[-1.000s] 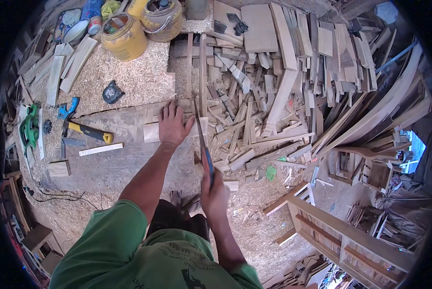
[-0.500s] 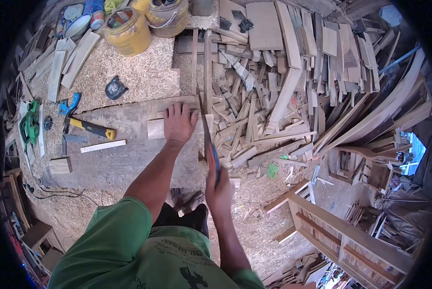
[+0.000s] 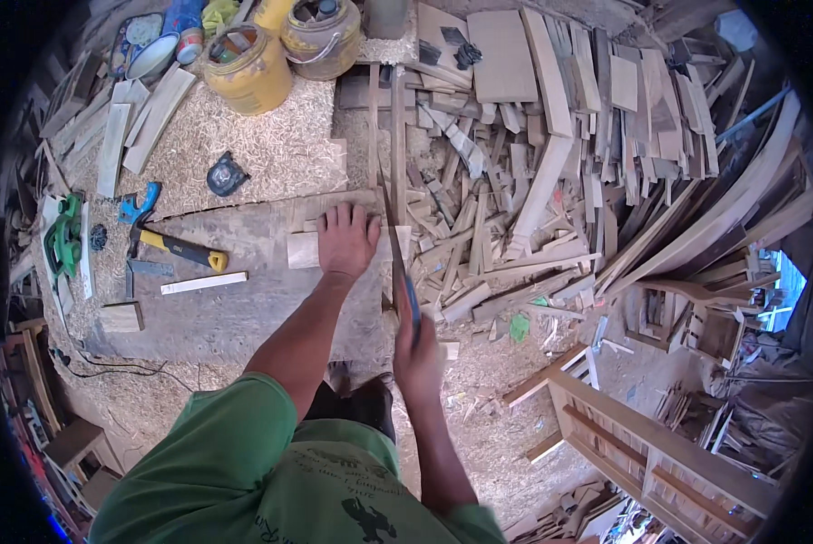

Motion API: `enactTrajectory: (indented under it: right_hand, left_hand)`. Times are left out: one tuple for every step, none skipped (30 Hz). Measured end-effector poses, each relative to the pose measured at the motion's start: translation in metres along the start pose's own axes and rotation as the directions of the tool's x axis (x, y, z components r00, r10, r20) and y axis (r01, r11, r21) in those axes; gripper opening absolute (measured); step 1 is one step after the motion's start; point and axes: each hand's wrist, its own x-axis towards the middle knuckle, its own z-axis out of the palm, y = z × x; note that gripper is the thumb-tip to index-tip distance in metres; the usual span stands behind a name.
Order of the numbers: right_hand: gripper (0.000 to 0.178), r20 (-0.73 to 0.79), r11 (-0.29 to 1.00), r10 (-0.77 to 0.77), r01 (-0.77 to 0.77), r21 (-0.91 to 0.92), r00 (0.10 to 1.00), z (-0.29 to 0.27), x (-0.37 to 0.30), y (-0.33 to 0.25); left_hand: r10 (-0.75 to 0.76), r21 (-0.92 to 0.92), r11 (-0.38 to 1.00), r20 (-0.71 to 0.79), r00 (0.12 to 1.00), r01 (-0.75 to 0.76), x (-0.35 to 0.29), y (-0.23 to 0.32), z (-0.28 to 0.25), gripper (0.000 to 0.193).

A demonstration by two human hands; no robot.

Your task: The person assembles a wooden chair frame by hammering nails into the joints. They then measure and cut small wooden pieces using a hand saw and a square ruler to create additional components for the assembly.

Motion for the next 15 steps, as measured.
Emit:
enactTrajectory:
  right_hand:
    - [0.033, -0.042, 0.997, -0.078, 0.078, 0.007, 0.996, 0.014, 0.034, -0.005]
    - [0.033, -0.012, 0.997, -0.069, 0.069, 0.019, 0.998, 0.017, 0.049, -0.015]
    - [0.033, 0.022, 0.999, -0.049, 0.048, 0.022, 0.999, 0.016, 0.056, -0.026]
    - [0.033, 0.054, 0.999, -0.028, 0.027, 0.023, 0.998, 0.013, 0.057, -0.034]
    - [0.032, 0.072, 0.999, -0.008, 0.006, 0.039, 0.997, 0.003, 0.033, -0.031]
    - [0.031, 0.100, 0.998, -0.021, 0.015, 0.058, 0.995, -0.011, 0.005, -0.023]
    - [0.031, 0.082, 0.999, 0.012, -0.016, 0.045, 0.997, -0.031, -0.033, -0.012]
    - [0.033, 0.146, 0.985, 0.155, -0.164, 0.050, 0.977, -0.062, -0.064, -0.036]
    - [0.034, 0.125, 0.991, 0.132, -0.128, -0.040, 0.983, -0.080, -0.097, -0.023]
    - [0.034, 0.131, 0.988, 0.156, -0.155, -0.020, 0.979, -0.079, -0.094, -0.024]
    - [0.034, 0.144, 0.982, 0.187, -0.189, 0.000, 0.972, -0.075, -0.093, -0.026]
    - [0.035, 0.147, 0.974, 0.222, -0.226, 0.014, 0.964, -0.073, -0.095, -0.027]
    - [0.036, 0.122, 0.992, 0.125, -0.120, -0.049, 0.985, -0.050, -0.069, -0.015]
    - [0.036, 0.012, 0.972, -0.177, 0.176, -0.156, 0.984, -0.018, -0.038, 0.012]
    - [0.035, 0.051, 0.999, 0.027, -0.024, -0.043, 0.998, 0.000, 0.002, -0.002]
  left_hand:
    - [0.003, -0.007, 1.000, -0.013, 1.000, -0.003, 0.001, 0.003, 0.000, 0.039]
    - [0.000, -0.003, 1.000, -0.026, 1.000, 0.000, 0.000, 0.002, 0.000, 0.039]
    - [-0.005, -0.006, 1.000, -0.027, 1.000, 0.005, -0.004, 0.001, 0.000, 0.038]
    - [-0.021, 0.005, 1.000, -0.011, 1.000, 0.021, -0.008, -0.001, -0.001, 0.038]
    - [-0.036, 0.015, 0.999, 0.005, 0.999, 0.036, -0.012, -0.003, -0.002, 0.038]
    - [-0.072, 0.034, 0.997, -0.005, 0.997, 0.072, -0.004, -0.010, -0.002, 0.038]
    - [-0.057, 0.025, 0.998, -0.018, 0.998, 0.057, 0.001, -0.007, -0.002, 0.038]
    - [-0.047, 0.028, 0.998, -0.022, 0.999, 0.048, -0.003, -0.008, -0.004, 0.038]
    - [-0.032, 0.024, 0.999, -0.031, 0.999, 0.033, -0.003, -0.006, -0.007, 0.037]
    - [-0.009, 0.013, 1.000, -0.047, 0.999, 0.010, -0.002, -0.006, -0.007, 0.037]
    - [-0.008, 0.015, 1.000, -0.052, 0.999, 0.008, -0.001, -0.009, -0.007, 0.036]
    - [-0.002, 0.006, 1.000, -0.056, 0.998, 0.003, -0.001, -0.006, -0.007, 0.036]
    - [0.003, -0.002, 1.000, -0.059, 0.998, -0.003, -0.001, -0.005, -0.008, 0.036]
    - [0.004, -0.008, 1.000, -0.067, 0.998, -0.005, 0.001, 0.000, -0.006, 0.036]
    - [0.006, -0.016, 1.000, -0.071, 0.997, -0.007, 0.001, 0.004, -0.006, 0.036]
